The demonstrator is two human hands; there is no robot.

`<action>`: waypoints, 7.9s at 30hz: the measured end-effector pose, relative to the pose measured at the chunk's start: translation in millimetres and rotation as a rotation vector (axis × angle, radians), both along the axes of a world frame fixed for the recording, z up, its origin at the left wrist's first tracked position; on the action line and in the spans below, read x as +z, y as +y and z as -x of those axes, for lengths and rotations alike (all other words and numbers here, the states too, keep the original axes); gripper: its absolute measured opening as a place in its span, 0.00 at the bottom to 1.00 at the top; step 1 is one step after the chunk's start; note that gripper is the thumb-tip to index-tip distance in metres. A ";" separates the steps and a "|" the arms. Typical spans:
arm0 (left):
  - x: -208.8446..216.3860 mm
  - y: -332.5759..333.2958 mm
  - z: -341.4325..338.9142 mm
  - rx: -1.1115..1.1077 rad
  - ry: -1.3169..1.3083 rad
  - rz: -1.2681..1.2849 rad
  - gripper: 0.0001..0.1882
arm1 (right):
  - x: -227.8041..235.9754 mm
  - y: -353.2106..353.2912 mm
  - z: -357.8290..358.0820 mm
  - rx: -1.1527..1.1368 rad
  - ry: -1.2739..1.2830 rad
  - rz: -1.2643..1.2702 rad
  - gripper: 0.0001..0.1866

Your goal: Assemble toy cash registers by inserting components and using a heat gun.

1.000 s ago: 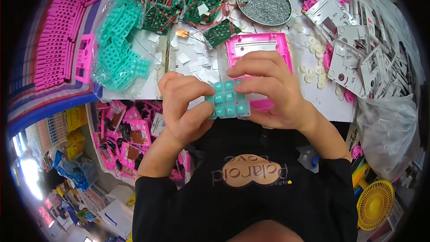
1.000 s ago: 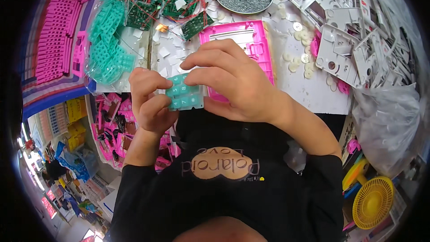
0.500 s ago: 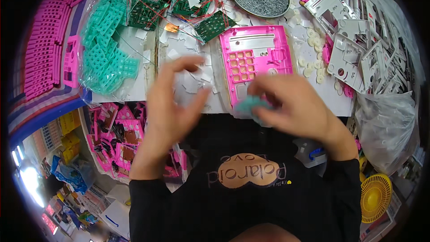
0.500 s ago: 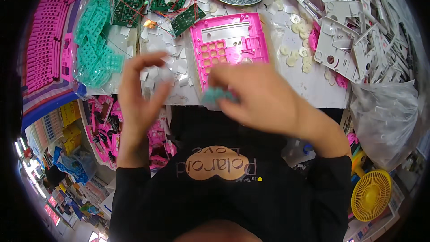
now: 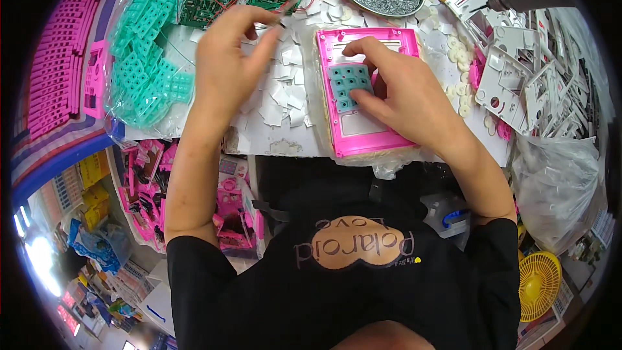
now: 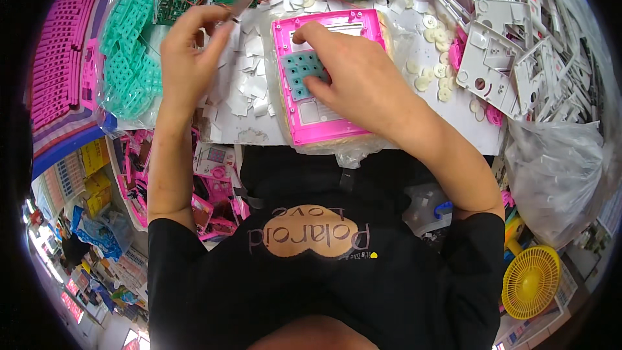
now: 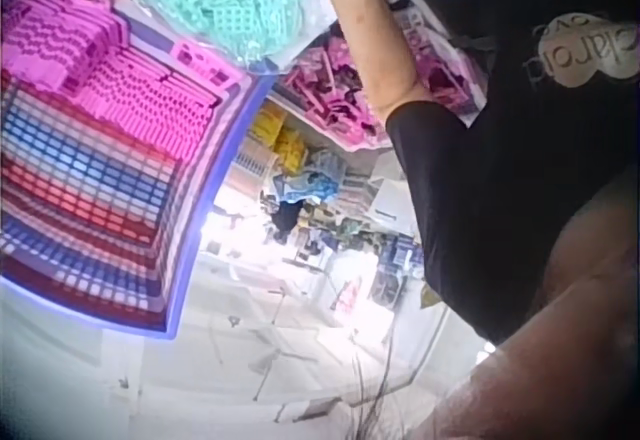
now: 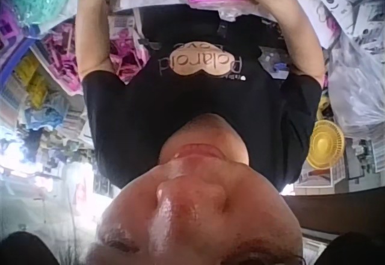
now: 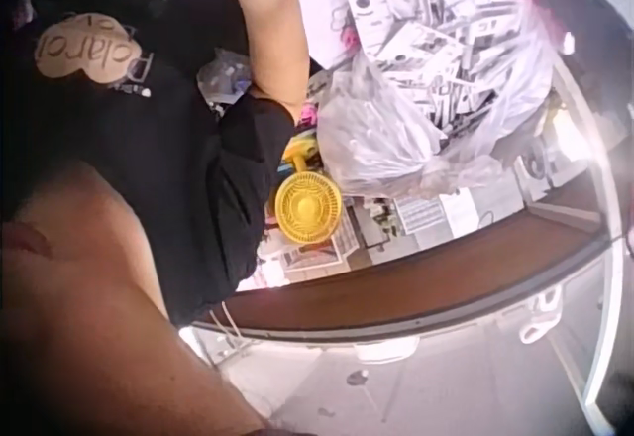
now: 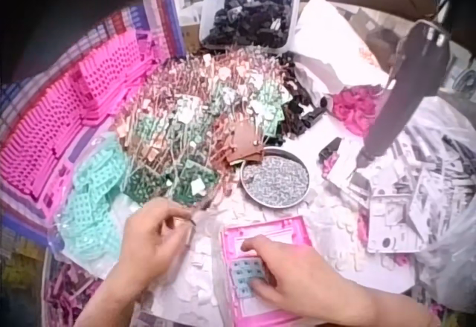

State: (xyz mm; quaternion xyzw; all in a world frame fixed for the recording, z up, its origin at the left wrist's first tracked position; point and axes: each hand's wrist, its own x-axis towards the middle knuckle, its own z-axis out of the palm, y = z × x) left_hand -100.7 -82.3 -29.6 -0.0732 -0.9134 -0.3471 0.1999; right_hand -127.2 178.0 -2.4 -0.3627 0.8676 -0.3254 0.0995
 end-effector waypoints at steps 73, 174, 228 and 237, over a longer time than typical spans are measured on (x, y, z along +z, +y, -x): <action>46.6 -4.5 -74.8 -0.373 -0.492 -1.365 0.18 | 46.1 -14.0 3.2 0.159 0.134 0.614 0.07; 46.6 64.6 -93.9 -0.198 -0.316 0.086 0.27 | -2.5 -1.6 32.2 0.105 -0.071 -0.121 0.22; 10.1 55.6 -67.7 -0.409 -0.166 0.487 0.29 | 22.6 60.0 -35.3 0.131 0.280 -0.093 0.22; 17.2 61.5 -64.3 -0.444 -0.171 0.544 0.28 | 15.4 40.3 -41.8 0.186 0.328 -0.363 0.29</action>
